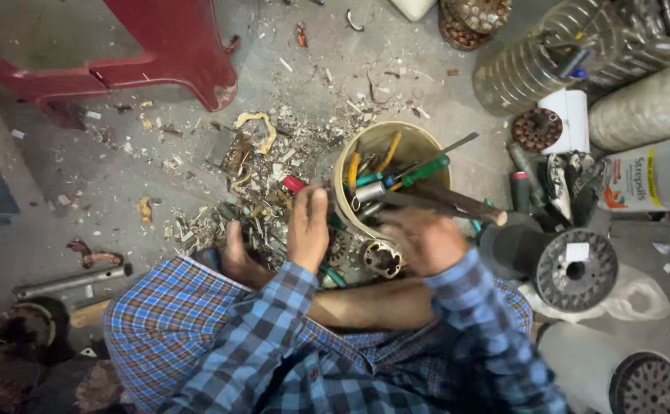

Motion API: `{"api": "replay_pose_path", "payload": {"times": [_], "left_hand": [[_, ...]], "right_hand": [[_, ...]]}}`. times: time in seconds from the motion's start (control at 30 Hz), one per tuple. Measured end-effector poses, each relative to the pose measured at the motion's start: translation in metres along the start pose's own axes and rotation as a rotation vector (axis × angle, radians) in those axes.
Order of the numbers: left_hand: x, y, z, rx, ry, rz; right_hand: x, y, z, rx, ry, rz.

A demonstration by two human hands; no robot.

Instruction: The person disassembles small electronic components and motor parts, using pliers, a screwdriver, and a wire cutter to remove wires and extract copper coils from metal housings.

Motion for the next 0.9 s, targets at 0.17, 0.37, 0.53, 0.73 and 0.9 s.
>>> {"api": "replay_pose_path", "payload": {"times": [0.17,0.37,0.53,0.73,0.9], "left_hand": [[-0.001,-0.001,0.003,0.039,-0.029,-0.006],[0.003,0.007,0.004,0.026,0.057,-0.060],[0.005,0.000,0.008,0.059,0.018,-0.036],[0.004,0.001,0.001,0.056,-0.078,-0.058],[-0.002,-0.005,0.001,0.162,-0.267,-0.015]], "right_hand": [[0.011,0.062,-0.004,0.268,-0.579,0.134],[-0.064,0.113,-0.024,0.308,-1.236,0.711],[-0.074,0.116,-0.028,0.156,-1.247,0.803],[-0.050,0.125,-0.020,-0.016,-1.145,0.880],[0.026,0.109,-0.021,-0.148,-1.026,0.676]]}}
Point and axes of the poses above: each hand's wrist, its own y-axis towards the middle knuckle, its own x-axis out of the back of the hand, z = x × y, the point moved 5 cm from there along y, towards the middle knuckle, and after that the axes turned 8 degrees about -x, right-handed, at the moved point
